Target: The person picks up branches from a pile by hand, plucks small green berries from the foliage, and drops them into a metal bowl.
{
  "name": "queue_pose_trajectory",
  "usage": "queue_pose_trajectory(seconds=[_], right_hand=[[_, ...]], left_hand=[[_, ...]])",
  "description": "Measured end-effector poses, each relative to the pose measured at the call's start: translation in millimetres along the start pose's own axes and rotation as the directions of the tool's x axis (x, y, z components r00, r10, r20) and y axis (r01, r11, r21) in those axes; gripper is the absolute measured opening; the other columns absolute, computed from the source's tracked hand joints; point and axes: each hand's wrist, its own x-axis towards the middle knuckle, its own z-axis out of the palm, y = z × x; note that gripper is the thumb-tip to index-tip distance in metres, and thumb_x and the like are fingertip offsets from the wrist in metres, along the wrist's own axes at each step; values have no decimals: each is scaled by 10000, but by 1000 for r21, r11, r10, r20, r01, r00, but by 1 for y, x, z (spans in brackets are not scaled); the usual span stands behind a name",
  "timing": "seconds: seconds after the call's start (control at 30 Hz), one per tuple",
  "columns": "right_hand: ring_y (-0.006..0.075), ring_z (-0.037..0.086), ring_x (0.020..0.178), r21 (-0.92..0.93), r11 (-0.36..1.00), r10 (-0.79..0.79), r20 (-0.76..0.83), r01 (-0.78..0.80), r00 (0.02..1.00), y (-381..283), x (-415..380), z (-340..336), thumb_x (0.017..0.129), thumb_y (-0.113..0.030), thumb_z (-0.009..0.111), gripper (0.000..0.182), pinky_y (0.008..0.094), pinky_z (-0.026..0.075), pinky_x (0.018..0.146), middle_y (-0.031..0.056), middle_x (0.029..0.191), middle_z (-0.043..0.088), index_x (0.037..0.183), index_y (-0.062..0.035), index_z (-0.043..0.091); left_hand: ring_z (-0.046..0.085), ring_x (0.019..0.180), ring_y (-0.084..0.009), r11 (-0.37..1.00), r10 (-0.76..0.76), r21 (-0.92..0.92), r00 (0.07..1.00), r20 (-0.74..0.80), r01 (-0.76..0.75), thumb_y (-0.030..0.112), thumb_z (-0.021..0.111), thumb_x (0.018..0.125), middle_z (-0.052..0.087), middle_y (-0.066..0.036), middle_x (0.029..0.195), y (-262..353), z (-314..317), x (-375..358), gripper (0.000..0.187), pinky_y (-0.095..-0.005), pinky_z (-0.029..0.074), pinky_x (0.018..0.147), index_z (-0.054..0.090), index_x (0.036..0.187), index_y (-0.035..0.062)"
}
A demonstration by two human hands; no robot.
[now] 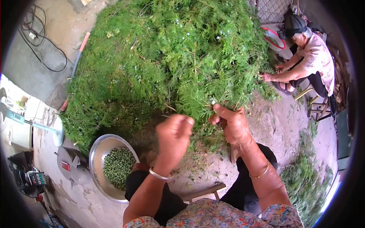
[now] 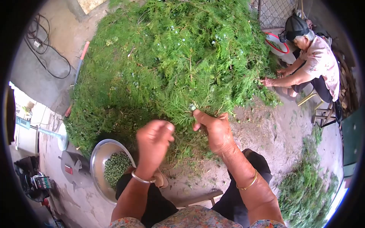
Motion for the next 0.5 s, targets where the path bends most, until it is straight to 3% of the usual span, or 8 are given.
queue_pose_trajectory(seconds=[0.07,0.2,0.27,0.3,0.37,0.4,0.47,0.5], right_hand=[[180,512,551,33,999,38,74,-41,997,-2,0,-4,835,-98,601,116,350,462,606,58,613,534,763,-8,590],[168,456,537,113,983,129,143,-145,981,-8,-4,-2,798,-105,590,116,363,434,600,32,574,469,728,-13,586],[159,466,529,151,970,164,170,-190,972,-6,-3,-7,771,-91,602,86,353,423,578,38,587,489,730,-17,591],[183,482,531,144,963,196,195,-226,961,-6,-2,-8,791,-96,591,119,393,451,666,56,581,506,707,-13,584],[206,498,534,137,955,231,216,-264,949,-5,-1,-9,811,-102,581,157,432,478,753,74,576,524,684,-9,578],[203,501,530,118,961,220,212,-249,952,-5,-2,-8,806,-96,588,149,427,481,740,74,574,526,688,-5,582],[200,503,526,100,967,210,206,-234,956,-5,-4,-5,800,-91,596,142,421,484,726,74,573,529,691,-2,586],[180,498,514,84,978,176,169,-193,970,-5,-6,-2,781,-67,605,87,377,458,619,57,577,525,722,-4,590]], left_hand=[[609,628,-124,978,-124,-189,978,-165,92,127,588,875,637,-52,754,2,-15,10,115,-217,482,539,636,883,22],[630,690,-175,847,-324,-471,942,-89,247,197,582,890,642,-76,830,-3,-29,19,187,-259,511,582,619,939,20],[601,643,-177,399,-361,-826,896,258,399,227,606,881,617,-64,807,7,-25,18,220,-318,515,611,627,894,8],[596,638,-195,281,-369,-877,887,277,391,200,638,855,609,-69,810,11,-20,17,206,-357,505,576,623,901,-1],[594,641,-193,381,-304,-828,901,309,412,170,643,847,607,-65,797,12,-24,15,175,-353,494,553,623,893,3],[591,645,-190,480,-239,-769,906,349,422,141,647,839,604,-60,785,12,-26,14,145,-348,483,531,624,885,6],[580,636,-165,481,-215,-769,907,363,422,42,647,813,605,-46,769,8,-27,14,71,-320,456,498,621,864,0],[573,626,-154,533,-194,-765,932,305,361,2,639,804,605,-46,765,7,-26,14,56,-303,449,494,623,857,-6]])
